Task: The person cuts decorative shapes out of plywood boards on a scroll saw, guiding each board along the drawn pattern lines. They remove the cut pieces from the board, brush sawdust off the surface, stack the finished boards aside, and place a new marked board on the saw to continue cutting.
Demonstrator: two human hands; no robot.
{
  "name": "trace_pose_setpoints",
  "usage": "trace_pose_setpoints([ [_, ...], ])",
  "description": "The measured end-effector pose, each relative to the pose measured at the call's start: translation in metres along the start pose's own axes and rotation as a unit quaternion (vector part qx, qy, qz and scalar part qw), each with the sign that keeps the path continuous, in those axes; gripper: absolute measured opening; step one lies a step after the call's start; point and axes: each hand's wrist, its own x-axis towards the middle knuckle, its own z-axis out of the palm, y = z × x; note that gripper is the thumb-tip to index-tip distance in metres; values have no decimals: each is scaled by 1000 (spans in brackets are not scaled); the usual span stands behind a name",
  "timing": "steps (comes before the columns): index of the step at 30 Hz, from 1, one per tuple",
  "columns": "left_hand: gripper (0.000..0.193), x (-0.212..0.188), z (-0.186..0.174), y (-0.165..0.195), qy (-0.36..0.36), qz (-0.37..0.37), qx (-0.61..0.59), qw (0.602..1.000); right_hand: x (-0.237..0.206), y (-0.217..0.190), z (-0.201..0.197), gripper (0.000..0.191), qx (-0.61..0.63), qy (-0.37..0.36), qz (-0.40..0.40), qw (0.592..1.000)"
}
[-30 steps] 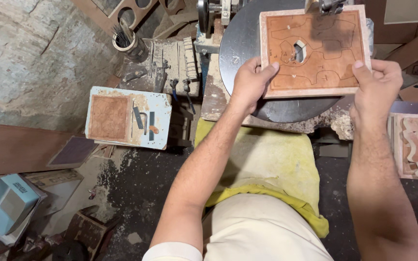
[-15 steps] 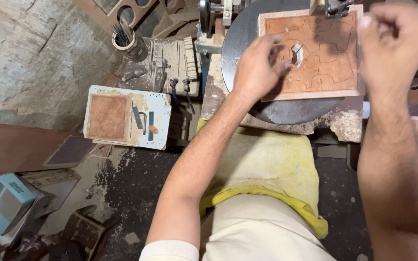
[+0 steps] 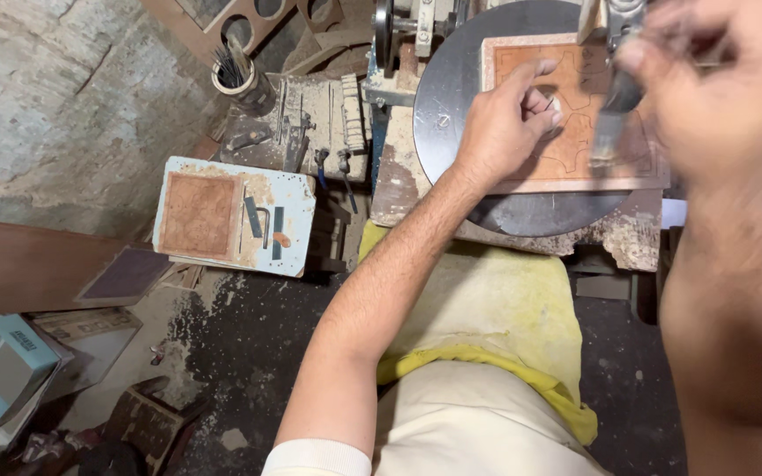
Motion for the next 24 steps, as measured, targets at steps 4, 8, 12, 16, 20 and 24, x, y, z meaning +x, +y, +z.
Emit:
trace_pose_setpoints([
  [4, 64, 1, -3, -1, -13, -6, -12, 1000, -36, -6, 19, 21, -139, 15, -181, 974],
  [8, 69, 4, 3, -3, -16, 13, -17, 1000, -56, 0, 31, 28, -156, 34, -169, 973],
  [12, 53, 10, 12, -10, -4, 44, 22, 999, -60, 1, 31, 35, -172, 41, -173, 969],
  [16, 39, 15, 20, -18, 20, 65, 29, 997, -61, -3, 32, 37, -159, 45, -171, 971],
  [20, 35, 11, 20, -22, 31, 40, 28, 998, -58, -12, 32, 34, -158, 40, -164, 973],
  [24, 38, 9, 12, -18, 6, 84, 27, 996, -39, -19, 18, 25, -168, 55, -225, 958],
])
